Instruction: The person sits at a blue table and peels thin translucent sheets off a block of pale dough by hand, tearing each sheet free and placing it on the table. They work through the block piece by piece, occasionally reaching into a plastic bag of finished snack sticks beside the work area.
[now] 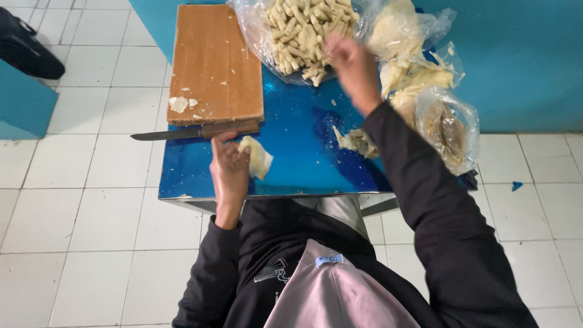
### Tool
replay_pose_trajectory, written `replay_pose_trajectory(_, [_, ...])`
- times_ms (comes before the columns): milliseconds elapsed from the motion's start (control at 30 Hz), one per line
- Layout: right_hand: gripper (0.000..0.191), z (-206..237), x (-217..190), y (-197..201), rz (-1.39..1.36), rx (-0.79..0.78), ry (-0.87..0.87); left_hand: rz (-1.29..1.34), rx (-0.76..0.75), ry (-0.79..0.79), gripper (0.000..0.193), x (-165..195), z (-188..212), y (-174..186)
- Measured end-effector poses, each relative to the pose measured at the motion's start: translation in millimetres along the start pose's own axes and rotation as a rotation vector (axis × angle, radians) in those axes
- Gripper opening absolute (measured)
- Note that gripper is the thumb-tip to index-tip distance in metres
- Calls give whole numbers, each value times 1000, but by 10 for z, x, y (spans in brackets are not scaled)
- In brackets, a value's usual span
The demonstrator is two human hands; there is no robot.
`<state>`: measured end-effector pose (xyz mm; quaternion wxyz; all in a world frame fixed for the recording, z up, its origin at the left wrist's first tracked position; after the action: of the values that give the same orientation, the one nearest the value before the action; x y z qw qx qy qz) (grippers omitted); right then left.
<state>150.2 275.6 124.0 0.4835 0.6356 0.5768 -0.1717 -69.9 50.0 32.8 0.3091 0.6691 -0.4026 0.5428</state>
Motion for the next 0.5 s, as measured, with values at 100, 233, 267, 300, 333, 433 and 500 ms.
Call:
replay_pose_trajectory(100, [6, 45, -382, 38, 18, 62, 234, 418, -50, 36, 27, -112, -51, -150])
replay_pose_trajectory(233, [12, 951, -597, -556, 118, -217, 112, 692, -35, 156, 28, -263, -80, -339])
replay_pose_trajectory(267, [16, 1095, -590, -655, 198, -254, 36, 713, -35, 171, 28, -281, -83, -392])
replay_pose_trajectory(300, [20, 1188, -669, -695, 215, -199, 100, 732, -35, 188, 28, -293, -71, -432])
replay_pose_trajectory(333, [26, 1253, -744, -721, 234, -142, 165, 744, -28, 193, 26, -297, -55, -466])
replay_pose_trajectory(433, [34, 1286, -823, -703, 259, -54, 193, 779, -23, 197, 18, -287, -14, -560])
replay_pose_trajectory(500, [31, 1269, -808, -665, 254, -34, 177, 794, -27, 195, 12, -274, 18, -586])
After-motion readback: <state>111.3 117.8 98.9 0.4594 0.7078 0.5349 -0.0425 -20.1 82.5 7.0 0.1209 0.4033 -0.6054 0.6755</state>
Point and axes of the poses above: each hand's wrist, its own z-axis away from the middle knuckle, its own y-axis out of the back of the hand, x = y × z, the point moved 6 cm from there along -z, towards the middle knuckle, and after that the axes turned 10 degrees about z, right-handed, at the moved point
